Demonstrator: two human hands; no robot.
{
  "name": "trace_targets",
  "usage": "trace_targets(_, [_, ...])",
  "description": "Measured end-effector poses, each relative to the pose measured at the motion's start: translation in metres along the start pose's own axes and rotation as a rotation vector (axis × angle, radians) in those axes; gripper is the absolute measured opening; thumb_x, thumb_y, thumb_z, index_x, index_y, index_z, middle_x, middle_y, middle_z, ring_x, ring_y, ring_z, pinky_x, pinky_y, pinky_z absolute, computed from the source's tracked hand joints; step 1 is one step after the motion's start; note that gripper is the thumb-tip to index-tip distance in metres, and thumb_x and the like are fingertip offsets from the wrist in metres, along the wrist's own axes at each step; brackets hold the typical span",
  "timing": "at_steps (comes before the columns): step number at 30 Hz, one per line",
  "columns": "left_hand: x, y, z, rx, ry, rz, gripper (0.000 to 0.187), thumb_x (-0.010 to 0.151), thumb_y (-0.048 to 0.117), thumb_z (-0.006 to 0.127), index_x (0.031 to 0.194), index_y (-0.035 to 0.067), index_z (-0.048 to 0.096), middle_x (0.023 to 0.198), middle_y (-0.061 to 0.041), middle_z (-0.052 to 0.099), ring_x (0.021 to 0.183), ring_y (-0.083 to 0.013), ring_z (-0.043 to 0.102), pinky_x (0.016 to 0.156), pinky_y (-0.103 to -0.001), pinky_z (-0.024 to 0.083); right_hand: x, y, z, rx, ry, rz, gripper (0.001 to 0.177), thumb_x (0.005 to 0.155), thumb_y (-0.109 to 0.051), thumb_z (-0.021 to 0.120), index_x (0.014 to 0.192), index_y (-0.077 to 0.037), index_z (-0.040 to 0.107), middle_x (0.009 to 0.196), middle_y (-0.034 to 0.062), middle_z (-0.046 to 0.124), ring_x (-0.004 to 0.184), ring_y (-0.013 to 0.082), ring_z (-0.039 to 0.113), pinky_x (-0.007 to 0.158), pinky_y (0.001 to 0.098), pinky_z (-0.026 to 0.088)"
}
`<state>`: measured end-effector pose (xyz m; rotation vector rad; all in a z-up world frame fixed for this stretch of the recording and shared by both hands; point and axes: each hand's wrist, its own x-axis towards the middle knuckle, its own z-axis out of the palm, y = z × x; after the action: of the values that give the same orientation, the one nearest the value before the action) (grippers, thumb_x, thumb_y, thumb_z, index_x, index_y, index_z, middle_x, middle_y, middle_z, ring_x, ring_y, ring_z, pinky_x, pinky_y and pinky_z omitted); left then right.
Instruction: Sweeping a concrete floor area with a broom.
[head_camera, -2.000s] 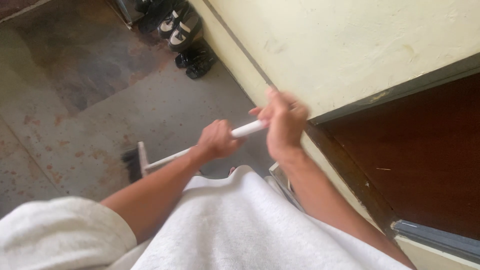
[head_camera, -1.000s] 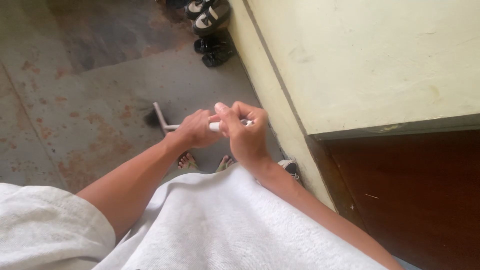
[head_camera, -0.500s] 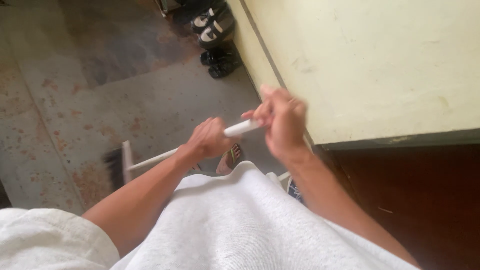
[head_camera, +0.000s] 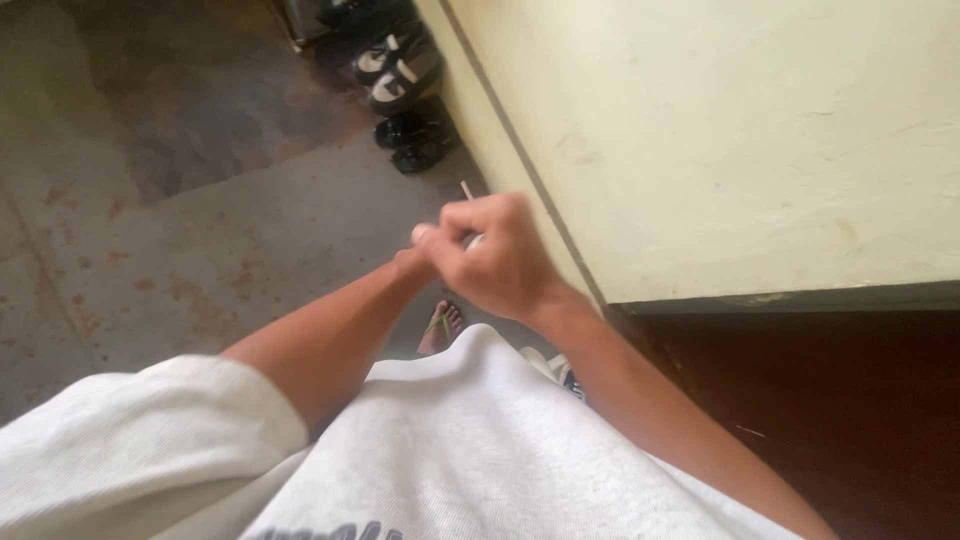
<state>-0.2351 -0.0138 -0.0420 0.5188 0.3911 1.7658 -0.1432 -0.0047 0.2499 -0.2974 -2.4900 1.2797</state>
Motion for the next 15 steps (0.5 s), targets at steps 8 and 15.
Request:
trace_targets(8, [0.043,0.057,0.071,1.332,-0.019,-0.285,0.028,0.101,0.031,0.063,0.117,0.008,0.063,0.11,-0.006,0.066,0.107,-0.018,0.063,0.094,-0.033,0.053,0.009,0.032,-0.033,0.307,0.126,0.15,0.03,0.093,-0.009,0.065,0.063,-0.005,0.066,0.058,0.0005,0.059,0.054,0.0073,0.051,0.057,0.0296,0.048])
trace_targets(15, [0.009,0.078,0.03,1.539,0.227,-0.67,0.069,0.073,0.033,0.078,0.135,0.012,0.055,0.122,-0.014,0.067,0.111,-0.0275,0.065,0.092,-0.04,0.053,0.018,0.09,-0.011,0.759,0.213,0.321,0.035,0.093,-0.008,0.06,0.059,-0.008,0.059,0.056,0.0043,0.054,0.055,0.0139,0.056,0.079,0.0397,0.063])
